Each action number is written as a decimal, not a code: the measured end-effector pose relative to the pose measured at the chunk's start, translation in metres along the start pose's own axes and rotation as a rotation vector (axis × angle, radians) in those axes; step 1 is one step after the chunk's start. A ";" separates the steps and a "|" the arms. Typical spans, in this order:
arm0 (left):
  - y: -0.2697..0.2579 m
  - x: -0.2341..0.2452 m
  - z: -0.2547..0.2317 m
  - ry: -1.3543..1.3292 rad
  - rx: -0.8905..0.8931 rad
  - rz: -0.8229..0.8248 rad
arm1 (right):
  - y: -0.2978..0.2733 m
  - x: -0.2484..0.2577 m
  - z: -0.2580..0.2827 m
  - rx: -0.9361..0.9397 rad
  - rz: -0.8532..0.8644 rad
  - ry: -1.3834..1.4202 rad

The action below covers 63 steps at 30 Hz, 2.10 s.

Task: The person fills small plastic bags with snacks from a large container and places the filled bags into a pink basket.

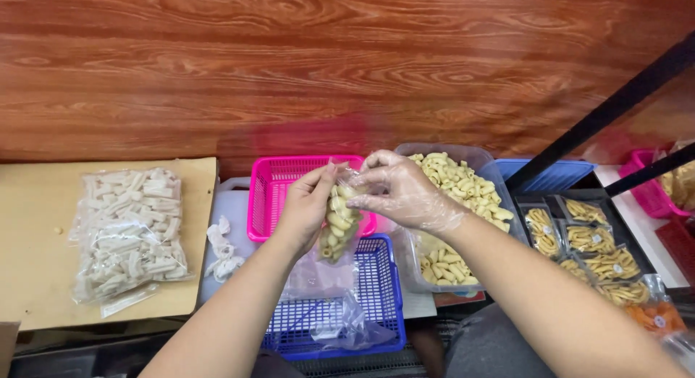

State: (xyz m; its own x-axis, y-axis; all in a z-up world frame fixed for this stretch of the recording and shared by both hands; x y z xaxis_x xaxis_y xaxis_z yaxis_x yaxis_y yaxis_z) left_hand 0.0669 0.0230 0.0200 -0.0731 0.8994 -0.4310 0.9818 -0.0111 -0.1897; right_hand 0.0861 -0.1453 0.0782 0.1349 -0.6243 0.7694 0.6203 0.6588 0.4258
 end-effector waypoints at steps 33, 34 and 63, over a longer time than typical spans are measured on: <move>-0.020 -0.001 0.017 0.275 0.080 0.068 | -0.007 0.021 0.014 -0.039 -0.062 0.363; -0.018 -0.001 0.017 0.277 0.076 0.070 | -0.007 0.023 0.012 -0.037 -0.065 0.360; 0.006 -0.003 -0.010 0.171 0.205 0.008 | 0.013 -0.012 -0.045 0.008 -0.003 0.047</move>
State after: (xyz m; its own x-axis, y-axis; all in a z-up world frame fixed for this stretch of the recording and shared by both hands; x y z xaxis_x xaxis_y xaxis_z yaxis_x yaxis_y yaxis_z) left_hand 0.0747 0.0251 0.0291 -0.0172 0.9596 -0.2809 0.9251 -0.0913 -0.3687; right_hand 0.1278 -0.1480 0.0528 0.1692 -0.6452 0.7450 0.6148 0.6599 0.4319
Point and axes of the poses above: each hand's wrist, its own y-axis towards the middle knuckle, its own x-axis out of the back of the hand, z = x × y, the point moved 3 cm from there along y, towards the middle knuckle, and after that the axes turned 12 degrees about x, right-handed, at the moved point
